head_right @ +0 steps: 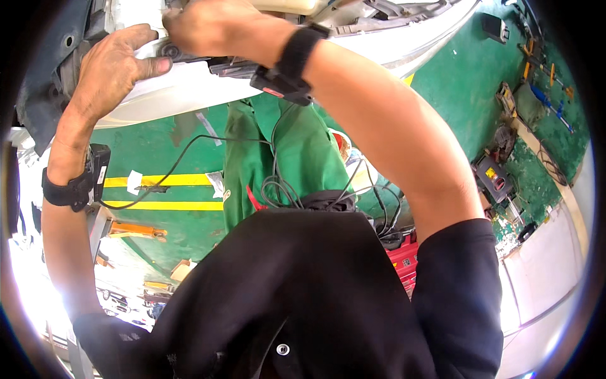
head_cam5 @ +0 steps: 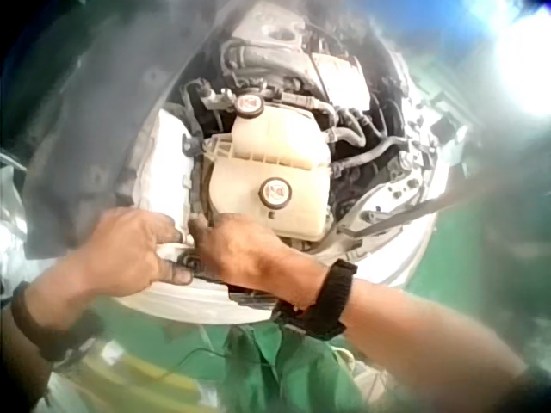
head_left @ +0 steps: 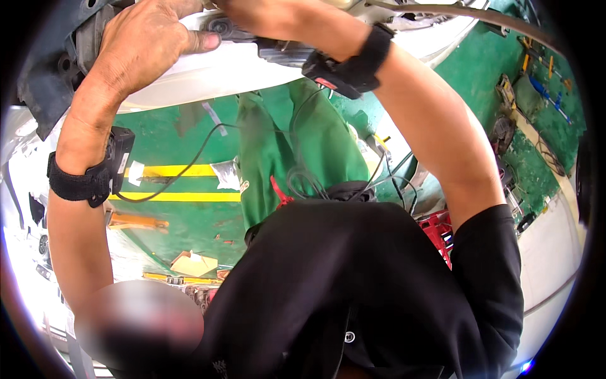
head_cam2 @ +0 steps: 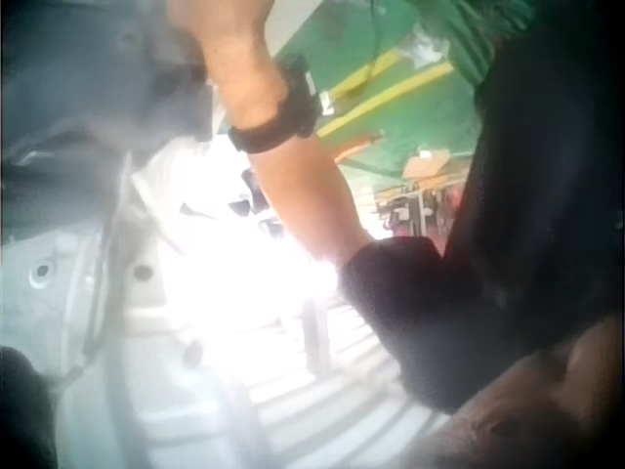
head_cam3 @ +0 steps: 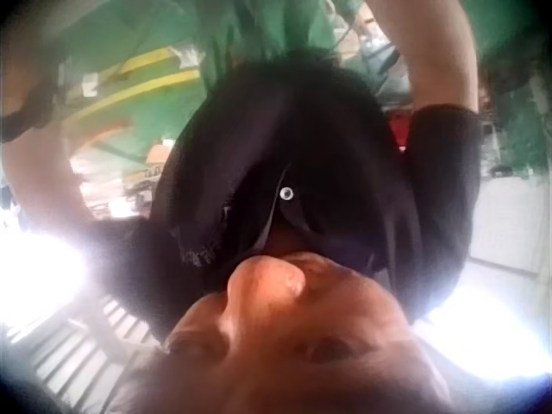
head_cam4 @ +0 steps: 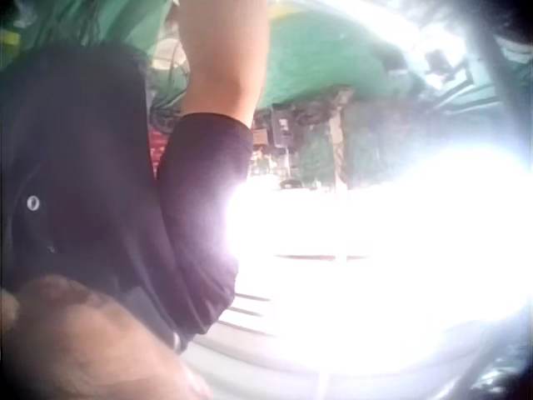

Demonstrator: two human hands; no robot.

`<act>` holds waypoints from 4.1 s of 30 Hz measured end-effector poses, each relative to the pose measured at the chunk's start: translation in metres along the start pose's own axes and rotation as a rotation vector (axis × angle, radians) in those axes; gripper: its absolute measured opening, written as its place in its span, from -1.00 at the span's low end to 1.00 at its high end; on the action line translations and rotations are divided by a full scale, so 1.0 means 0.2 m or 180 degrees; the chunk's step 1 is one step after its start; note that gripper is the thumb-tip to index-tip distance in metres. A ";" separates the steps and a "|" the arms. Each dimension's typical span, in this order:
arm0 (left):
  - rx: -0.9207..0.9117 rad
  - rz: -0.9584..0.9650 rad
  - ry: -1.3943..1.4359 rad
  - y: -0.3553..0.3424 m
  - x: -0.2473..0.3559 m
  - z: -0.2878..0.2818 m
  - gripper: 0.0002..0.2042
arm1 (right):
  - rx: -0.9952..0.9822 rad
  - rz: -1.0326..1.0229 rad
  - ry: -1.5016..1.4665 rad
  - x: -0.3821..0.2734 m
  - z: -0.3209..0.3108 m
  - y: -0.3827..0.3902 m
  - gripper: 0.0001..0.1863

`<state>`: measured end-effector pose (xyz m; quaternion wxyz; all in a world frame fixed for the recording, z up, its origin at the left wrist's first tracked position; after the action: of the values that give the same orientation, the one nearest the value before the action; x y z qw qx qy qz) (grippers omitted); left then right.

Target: The person repairs a headlight on a car by unscrewing components, pulling back the bumper cover, and securing a mounting bracket with a socket wrench.

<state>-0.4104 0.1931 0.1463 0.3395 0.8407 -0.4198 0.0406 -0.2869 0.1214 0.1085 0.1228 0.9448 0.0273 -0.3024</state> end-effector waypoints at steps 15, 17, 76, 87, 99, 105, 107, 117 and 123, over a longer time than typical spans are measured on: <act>-0.0007 0.0258 0.0196 -0.07 0.18 -0.01 -0.58 | -0.0651 -0.0453 -0.1502 0.25 -0.08 0.27 -0.52; 0.0307 0.0517 -0.0177 -0.05 0.16 -0.02 -0.61 | -0.0408 -0.0565 -0.1308 0.24 -0.07 0.27 -0.61; 0.1590 0.0711 0.1384 0.05 0.27 0.14 -0.86 | -0.0557 0.0041 -0.0627 0.29 -0.01 0.32 -0.73; 0.1471 0.0483 0.1630 0.01 0.25 0.15 -0.86 | -0.0542 0.0074 -0.0642 0.30 -0.03 0.31 -0.73; 0.1728 0.0407 0.1426 0.01 0.30 0.15 -0.78 | -0.0516 0.0054 -0.0684 0.30 -0.04 0.32 -0.75; 0.1843 0.0651 0.1590 0.01 0.27 0.18 -0.79 | -0.0371 -0.0024 -0.0631 0.31 -0.03 0.32 -0.76; 0.1922 0.0834 0.1633 0.02 0.27 0.18 -0.79 | -0.0303 -0.0070 -0.0619 0.31 -0.02 0.32 -0.76; 0.1871 0.0540 0.1477 0.01 0.29 0.20 -0.81 | -0.0403 0.0000 -0.0638 0.32 -0.01 0.34 -0.75; 0.1891 0.0918 0.1509 0.00 0.30 0.22 -0.81 | -0.0504 0.0056 -0.0635 0.32 -0.01 0.35 -0.73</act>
<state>-0.3814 0.1267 0.1334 0.1600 0.8021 -0.4135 0.4001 -0.2242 0.0518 0.0875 0.2018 0.8976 0.0304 -0.3907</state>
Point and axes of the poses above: each hand's wrist, its own y-axis away from the middle knuckle, its own z-axis out of the palm, x = y × z, the point moved 4 cm from there along -y, towards the middle knuckle, and after that the axes turned 3 degrees about -x, right-handed, at the moved point
